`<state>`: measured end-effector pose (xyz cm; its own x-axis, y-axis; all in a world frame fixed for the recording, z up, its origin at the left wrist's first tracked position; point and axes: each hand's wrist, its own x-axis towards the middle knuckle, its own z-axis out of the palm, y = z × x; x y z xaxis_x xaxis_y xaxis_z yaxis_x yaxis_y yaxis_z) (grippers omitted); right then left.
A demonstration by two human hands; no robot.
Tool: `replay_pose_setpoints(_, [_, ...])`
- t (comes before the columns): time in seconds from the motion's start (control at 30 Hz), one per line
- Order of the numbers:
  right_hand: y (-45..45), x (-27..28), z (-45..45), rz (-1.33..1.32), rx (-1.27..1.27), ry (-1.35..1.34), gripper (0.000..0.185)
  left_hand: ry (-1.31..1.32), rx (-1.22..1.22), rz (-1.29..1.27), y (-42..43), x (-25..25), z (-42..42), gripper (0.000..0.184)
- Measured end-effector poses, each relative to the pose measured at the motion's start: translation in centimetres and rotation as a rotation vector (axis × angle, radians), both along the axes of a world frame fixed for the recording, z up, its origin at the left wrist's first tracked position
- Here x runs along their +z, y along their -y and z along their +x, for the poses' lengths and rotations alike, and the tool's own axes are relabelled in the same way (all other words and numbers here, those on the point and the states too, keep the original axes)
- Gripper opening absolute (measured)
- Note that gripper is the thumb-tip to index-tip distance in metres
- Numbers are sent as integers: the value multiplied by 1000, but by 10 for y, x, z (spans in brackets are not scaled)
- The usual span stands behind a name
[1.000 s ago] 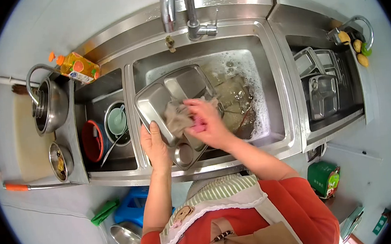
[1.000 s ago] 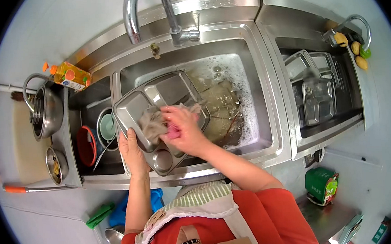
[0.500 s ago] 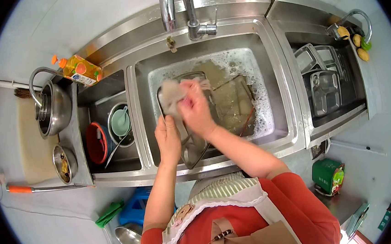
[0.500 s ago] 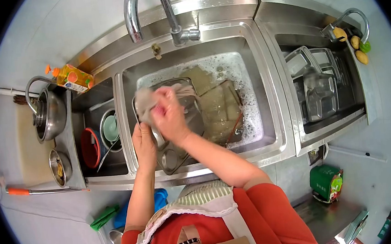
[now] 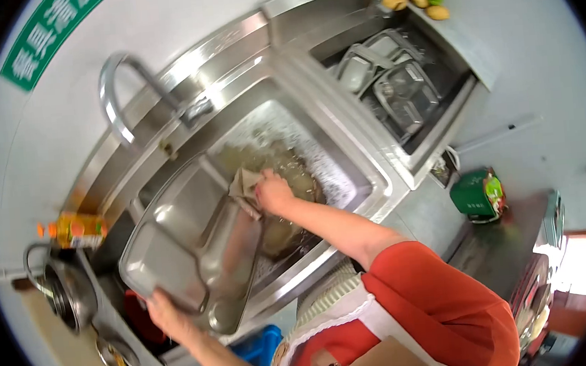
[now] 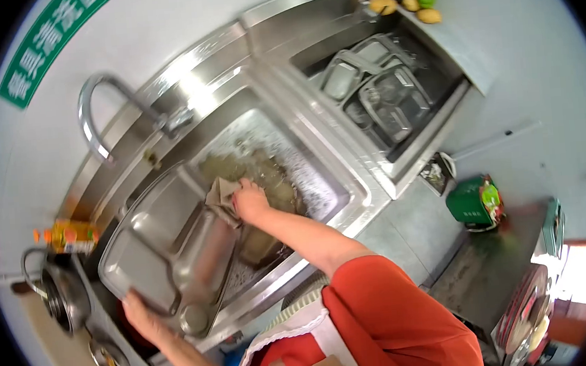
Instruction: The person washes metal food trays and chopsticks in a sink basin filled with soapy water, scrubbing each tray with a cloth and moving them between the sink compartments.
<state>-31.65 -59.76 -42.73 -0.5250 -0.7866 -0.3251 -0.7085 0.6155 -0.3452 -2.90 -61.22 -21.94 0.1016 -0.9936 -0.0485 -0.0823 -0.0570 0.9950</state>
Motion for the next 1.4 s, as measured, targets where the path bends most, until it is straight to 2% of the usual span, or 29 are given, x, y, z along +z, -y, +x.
replay_pose_setpoints(0.1, [-22, 27, 1, -139, 68, 6, 46, -66, -22, -143, -14, 12, -10, 43])
replay_pose_setpoints(0.13, [-29, 47, -10, -105, 46, 376, 56, -98, -87, -201, -24, 27, -19, 43])
replay_pose_setpoints(0.17, [-28, 29, -3, -46, 65, 436, 58, -11, -68, -190, -26, 19, -9, 42])
replay_pose_setpoints(0.23, [-44, 50, -28, -301, 217, 824, 67, 50, -197, -296, -41, 38, -51, 41])
replay_pose_setpoints(0.27, [-58, 62, -24, -294, 213, 833, 67, 147, -269, -355, -52, 33, -49, 40])
replay_pose_setpoints(0.33, [-104, 150, -75, -412, -108, 1532, 74, 377, -451, -621, -80, 62, -114, 33])
replay_pose_setpoints(0.37, [-129, 162, -94, -433, -119, 1528, 74, 473, -546, -643, -100, 72, -139, 30])
replay_pose_setpoints(0.43, [-176, 193, -156, -559, -222, 1914, 88, 753, -708, -795, -135, 91, -192, 23])
replay_pose_setpoints(0.47, [-205, 210, -205, -662, -263, 1994, 96, 701, -868, -1166, -148, 96, -254, 19])
replay_pose_setpoints(0.53, [-262, 226, -250, -793, -106, 1992, 118, 619, -1007, -1247, -198, 108, -307, 15])
replay_pose_setpoints(0.57, [-284, 222, -265, -839, -186, 2065, 118, 714, -1081, -1378, -218, 112, -327, 12])
replay_pose_setpoints(0.6, [-318, 233, -273, -895, -172, 2070, 121, 879, -1148, -1291, -236, 115, -314, 16])
replay_pose_setpoints(0.63, [-337, 225, -289, -894, -266, 2061, 115, 945, -1240, -1275, -245, 108, -338, 21])
replay_pose_setpoints(0.7, [-388, 213, -343, -1018, -322, 1910, 95, 989, -1241, -1501, -299, 134, -406, 18])
replay_pose_setpoints(0.77, [-433, 222, -369, -1062, -558, 1839, 49, 884, -1324, -1635, -312, 127, -445, 18])
replay_pose_setpoints(0.8, [-457, 234, -384, -1103, -635, 1867, 40, 888, -1335, -1666, -324, 134, -463, 17])
replay_pose_setpoints(0.83, [-428, 208, -377, -1121, -672, 1862, 34, 761, -1280, -1636, -293, 110, -461, 18])
replay_pose_setpoints(0.87, [-499, 207, -420, -1277, -651, 1856, 29, 641, -1241, -1727, -366, 126, -517, 19])
replay_pose_setpoints(0.9, [-483, 207, -411, -1257, -663, 1844, 29, 675, -1092, -1714, -348, 120, -505, 32])
replay_pose_setpoints(0.93, [-478, 202, -410, -1299, -766, 1797, 26, 680, -1111, -1724, -343, 113, -508, 32])
replay_pose_setpoints(1.0, [-469, 189, -425, -1352, -874, 1744, 22, 483, -854, -1250, -341, 88, -529, 53])
replay_pose_setpoints(1.03, [-462, 182, -436, -1365, -959, 1700, 22, 177, -1026, -512, -318, 59, -533, 66])
replay_pose_setpoints(1.07, [-451, 169, -441, -1360, -1062, 1661, 22, 47, -1012, -195, -297, 41, -542, 67])
replay_pose_setpoints(1.13, [-438, 170, -459, -1371, -1039, 1610, 24, -590, -1277, 518, -273, 41, -572, 67])
replay_pose_setpoints(1.2, [-428, 159, -470, -1292, -989, 1548, 24, -404, -1078, 357, -280, 15, -601, 44])
replay_pose_setpoints(1.23, [-424, 158, -470, -1250, -984, 1535, 22, -524, -1202, 279, -239, -34, -615, 57])
replay_pose_setpoints(1.3, [-414, 135, -481, -1113, -871, 1622, 22, -222, -703, 263, -268, -10, -629, 68])
replay_pose_setpoints(1.37, [-406, 129, -492, -968, -821, 1603, 61, -253, -688, 249, -233, -36, -640, 67])
replay_pose_setpoints(1.4, [-400, 114, -501, -993, -823, 1645, 67, -384, -737, 224, -220, -53, -643, 62])
